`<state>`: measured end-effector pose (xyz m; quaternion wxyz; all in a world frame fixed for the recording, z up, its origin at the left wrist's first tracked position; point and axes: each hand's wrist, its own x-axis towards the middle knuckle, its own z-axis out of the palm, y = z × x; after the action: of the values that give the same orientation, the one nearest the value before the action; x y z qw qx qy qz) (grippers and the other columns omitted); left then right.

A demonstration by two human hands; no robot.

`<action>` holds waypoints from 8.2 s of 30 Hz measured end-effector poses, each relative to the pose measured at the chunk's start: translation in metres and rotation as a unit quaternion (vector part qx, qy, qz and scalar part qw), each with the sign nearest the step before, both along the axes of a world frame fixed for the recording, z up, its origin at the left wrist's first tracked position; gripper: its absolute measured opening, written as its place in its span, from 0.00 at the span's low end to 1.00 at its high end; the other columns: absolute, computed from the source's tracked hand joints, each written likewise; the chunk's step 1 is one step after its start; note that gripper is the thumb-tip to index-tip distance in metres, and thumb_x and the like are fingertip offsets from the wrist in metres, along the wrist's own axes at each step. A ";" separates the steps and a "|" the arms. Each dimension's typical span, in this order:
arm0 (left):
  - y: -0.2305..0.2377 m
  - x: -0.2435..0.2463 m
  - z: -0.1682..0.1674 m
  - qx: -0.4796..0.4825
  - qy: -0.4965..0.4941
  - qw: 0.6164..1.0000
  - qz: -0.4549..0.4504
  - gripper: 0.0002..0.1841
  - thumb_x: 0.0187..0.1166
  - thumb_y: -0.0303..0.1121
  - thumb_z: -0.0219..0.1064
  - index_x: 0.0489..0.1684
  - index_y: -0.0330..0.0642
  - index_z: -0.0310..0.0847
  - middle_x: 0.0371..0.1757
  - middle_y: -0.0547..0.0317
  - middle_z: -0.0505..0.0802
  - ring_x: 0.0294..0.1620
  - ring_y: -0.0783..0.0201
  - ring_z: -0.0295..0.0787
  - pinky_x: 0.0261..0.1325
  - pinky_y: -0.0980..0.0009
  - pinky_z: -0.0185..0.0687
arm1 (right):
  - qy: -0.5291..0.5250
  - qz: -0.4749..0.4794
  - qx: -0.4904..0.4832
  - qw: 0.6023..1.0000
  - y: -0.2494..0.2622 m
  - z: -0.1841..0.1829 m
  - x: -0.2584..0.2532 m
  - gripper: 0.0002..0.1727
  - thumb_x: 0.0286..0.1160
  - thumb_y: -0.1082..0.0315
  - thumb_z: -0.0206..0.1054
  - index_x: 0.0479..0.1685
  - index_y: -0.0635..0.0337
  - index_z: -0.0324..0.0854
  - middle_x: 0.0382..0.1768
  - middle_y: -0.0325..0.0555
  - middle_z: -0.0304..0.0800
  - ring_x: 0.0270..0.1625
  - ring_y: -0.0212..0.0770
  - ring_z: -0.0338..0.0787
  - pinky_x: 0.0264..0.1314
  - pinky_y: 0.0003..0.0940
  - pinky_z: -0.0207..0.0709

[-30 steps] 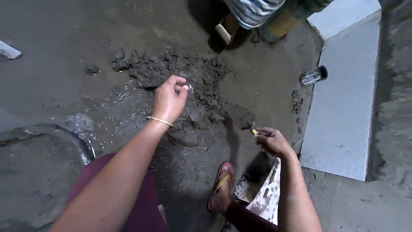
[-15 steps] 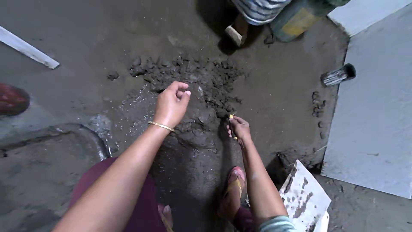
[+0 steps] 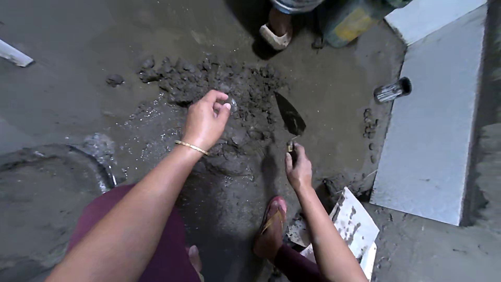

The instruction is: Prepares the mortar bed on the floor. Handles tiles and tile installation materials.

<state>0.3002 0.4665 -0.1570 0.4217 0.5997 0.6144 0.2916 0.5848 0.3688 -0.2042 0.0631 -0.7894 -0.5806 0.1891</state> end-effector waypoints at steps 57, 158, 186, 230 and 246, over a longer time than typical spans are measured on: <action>-0.010 -0.032 0.010 0.029 -0.014 0.998 0.060 0.18 0.92 0.39 0.57 0.72 0.39 0.77 0.54 0.45 0.92 0.47 0.55 0.93 0.55 0.53 0.88 | 0.063 -0.058 -0.162 0.983 0.033 -0.034 -0.032 0.26 0.91 0.58 0.55 0.85 0.55 0.67 0.62 0.65 0.89 0.61 0.63 0.92 0.64 0.63 0.84; 0.009 -0.011 0.003 0.014 -0.060 0.994 0.089 0.20 0.92 0.38 0.56 0.77 0.38 0.74 0.53 0.45 0.91 0.43 0.56 0.92 0.51 0.56 0.88 | 0.009 0.011 -0.253 0.967 -0.002 -0.019 -0.070 0.28 0.94 0.54 0.49 0.92 0.43 0.56 0.63 0.61 0.90 0.65 0.64 0.91 0.66 0.65 0.82; 0.014 -0.056 0.015 0.022 -0.124 0.967 0.221 0.21 0.92 0.37 0.57 0.77 0.37 0.72 0.48 0.49 0.91 0.36 0.64 0.89 0.44 0.65 0.87 | 0.397 -0.178 -0.276 0.857 -0.058 -0.033 0.009 0.21 0.97 0.53 0.47 0.77 0.54 0.65 0.26 0.41 0.77 0.17 0.34 0.76 0.19 0.29 0.75; 0.022 -0.081 0.019 0.028 -0.239 0.907 0.345 0.22 0.97 0.38 0.46 0.77 0.30 0.66 0.44 0.49 0.89 0.26 0.70 0.81 0.30 0.73 0.77 | -0.100 0.220 -0.294 0.925 0.038 0.103 -0.037 0.27 0.90 0.51 0.59 0.85 0.42 0.68 0.62 0.64 0.90 0.66 0.70 0.89 0.65 0.74 0.77; 0.014 -0.066 0.012 0.016 -0.187 0.933 0.307 0.21 0.96 0.36 0.49 0.78 0.30 0.67 0.41 0.49 0.88 0.25 0.69 0.82 0.32 0.73 0.79 | 0.339 -0.037 -0.278 0.898 -0.023 -0.047 -0.031 0.25 0.91 0.55 0.60 0.81 0.52 0.66 0.34 0.49 0.85 0.22 0.39 0.83 0.28 0.36 0.81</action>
<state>0.2341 0.4805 -0.1452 0.4087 0.3231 0.6742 0.5236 0.5535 0.3454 -0.2516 0.0414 -0.6839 -0.4184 0.5963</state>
